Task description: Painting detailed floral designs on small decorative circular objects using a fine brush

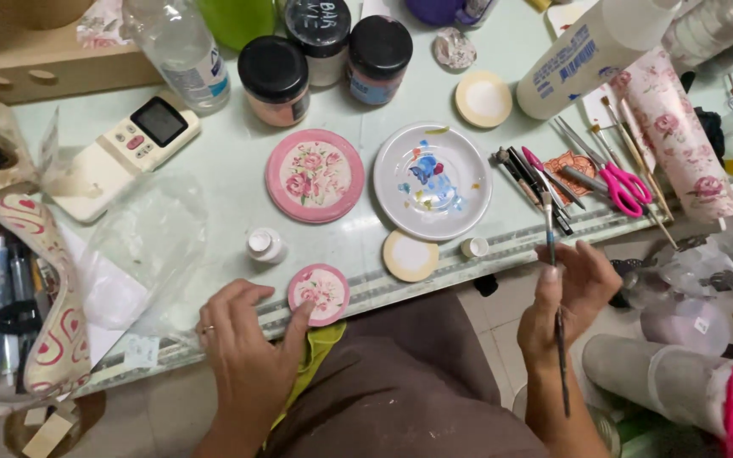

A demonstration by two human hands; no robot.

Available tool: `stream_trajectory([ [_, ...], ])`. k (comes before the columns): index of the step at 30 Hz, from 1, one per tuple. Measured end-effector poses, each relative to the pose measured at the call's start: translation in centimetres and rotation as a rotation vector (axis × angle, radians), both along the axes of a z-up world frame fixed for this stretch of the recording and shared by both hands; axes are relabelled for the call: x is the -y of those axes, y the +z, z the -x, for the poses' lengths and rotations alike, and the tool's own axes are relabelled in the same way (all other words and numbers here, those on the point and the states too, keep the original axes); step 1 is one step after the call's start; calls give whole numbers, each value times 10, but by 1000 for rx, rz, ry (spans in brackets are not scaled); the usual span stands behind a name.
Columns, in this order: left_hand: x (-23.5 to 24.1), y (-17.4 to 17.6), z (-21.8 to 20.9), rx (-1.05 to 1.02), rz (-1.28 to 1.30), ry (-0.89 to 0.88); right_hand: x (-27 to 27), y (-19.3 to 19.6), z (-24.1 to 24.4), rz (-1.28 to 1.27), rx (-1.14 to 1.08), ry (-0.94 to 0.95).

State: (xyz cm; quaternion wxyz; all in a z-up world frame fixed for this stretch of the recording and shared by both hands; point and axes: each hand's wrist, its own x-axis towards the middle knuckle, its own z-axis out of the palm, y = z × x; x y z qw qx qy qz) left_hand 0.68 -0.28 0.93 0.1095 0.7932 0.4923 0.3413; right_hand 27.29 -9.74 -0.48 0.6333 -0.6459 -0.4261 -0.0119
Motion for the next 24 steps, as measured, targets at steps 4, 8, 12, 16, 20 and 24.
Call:
stream_trajectory([
  [4,7,-11,-7,-210,25,96,6,13,-5,27,71,-42],
  [8,8,-14,-11,-217,-2,105,0,17,-3,2,70,34],
  [12,9,-20,-11,-179,68,98,-11,20,-5,114,230,103],
  [16,9,-17,-10,-125,98,48,-10,11,-8,158,225,108],
  [20,11,-13,-8,29,523,43,-11,6,-11,243,304,73],
  [24,9,3,-11,208,866,107,-13,6,-14,303,389,55],
])
